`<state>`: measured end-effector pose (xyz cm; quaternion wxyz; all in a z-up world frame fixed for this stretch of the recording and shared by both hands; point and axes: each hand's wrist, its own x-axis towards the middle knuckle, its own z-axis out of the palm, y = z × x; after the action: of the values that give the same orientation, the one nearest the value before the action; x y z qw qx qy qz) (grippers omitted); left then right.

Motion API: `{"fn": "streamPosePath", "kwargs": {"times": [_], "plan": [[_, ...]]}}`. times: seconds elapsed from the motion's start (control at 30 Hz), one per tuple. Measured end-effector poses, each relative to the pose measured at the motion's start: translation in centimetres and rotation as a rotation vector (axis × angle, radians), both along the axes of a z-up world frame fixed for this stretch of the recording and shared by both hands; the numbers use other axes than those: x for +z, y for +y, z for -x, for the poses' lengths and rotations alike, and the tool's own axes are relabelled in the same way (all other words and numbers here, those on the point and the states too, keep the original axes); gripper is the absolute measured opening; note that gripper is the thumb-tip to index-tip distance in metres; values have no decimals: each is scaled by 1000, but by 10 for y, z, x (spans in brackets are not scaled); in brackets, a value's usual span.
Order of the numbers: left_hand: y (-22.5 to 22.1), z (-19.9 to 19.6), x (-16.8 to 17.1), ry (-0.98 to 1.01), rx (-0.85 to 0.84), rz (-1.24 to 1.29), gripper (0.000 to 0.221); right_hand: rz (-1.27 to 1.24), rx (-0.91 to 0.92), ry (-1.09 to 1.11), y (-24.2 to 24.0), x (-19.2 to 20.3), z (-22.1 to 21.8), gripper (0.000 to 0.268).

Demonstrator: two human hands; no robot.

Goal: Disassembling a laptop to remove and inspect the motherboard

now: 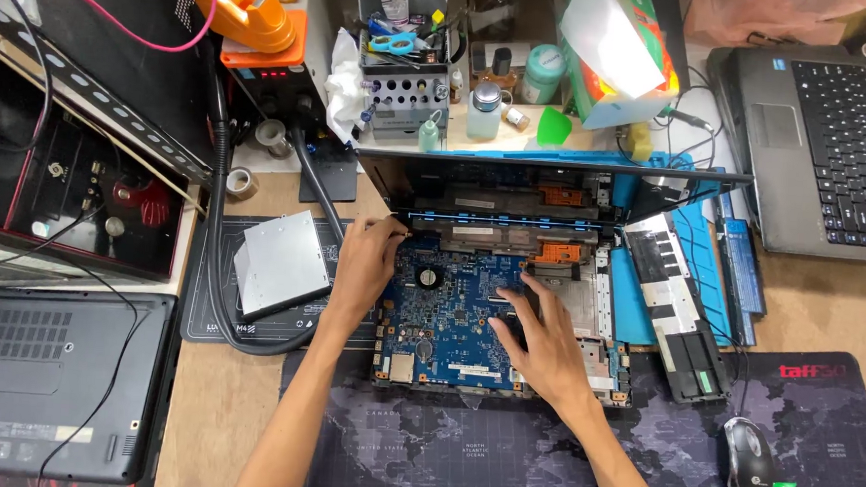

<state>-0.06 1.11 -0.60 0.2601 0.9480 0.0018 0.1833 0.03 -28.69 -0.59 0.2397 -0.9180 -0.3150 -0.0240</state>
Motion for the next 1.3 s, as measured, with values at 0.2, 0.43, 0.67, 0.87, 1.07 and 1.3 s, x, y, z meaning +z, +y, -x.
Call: {"fn": "streamPosePath", "kwargs": {"times": [0.2,0.43,0.67,0.87,1.07,1.3], "plan": [[4,7,-2,-43,42,66,22,-23,-16,-2,-1,-4,0,42],[1,22,-3,14,87,208,19,3,-22,52,0,2,0,45],[-7,22,-14,33,107,236,18,-10,-59,28,0,-2,-1,47],[-6,0,-22,17,120,47,14,-5,-45,33,0,0,0,47],[-1,-18,-37,30,103,-151,17,-11,-49,8,0,-1,-1,46],[-8,-14,-24,62,63,-22,11,4,-42,12,0,-4,-2,46]]}}
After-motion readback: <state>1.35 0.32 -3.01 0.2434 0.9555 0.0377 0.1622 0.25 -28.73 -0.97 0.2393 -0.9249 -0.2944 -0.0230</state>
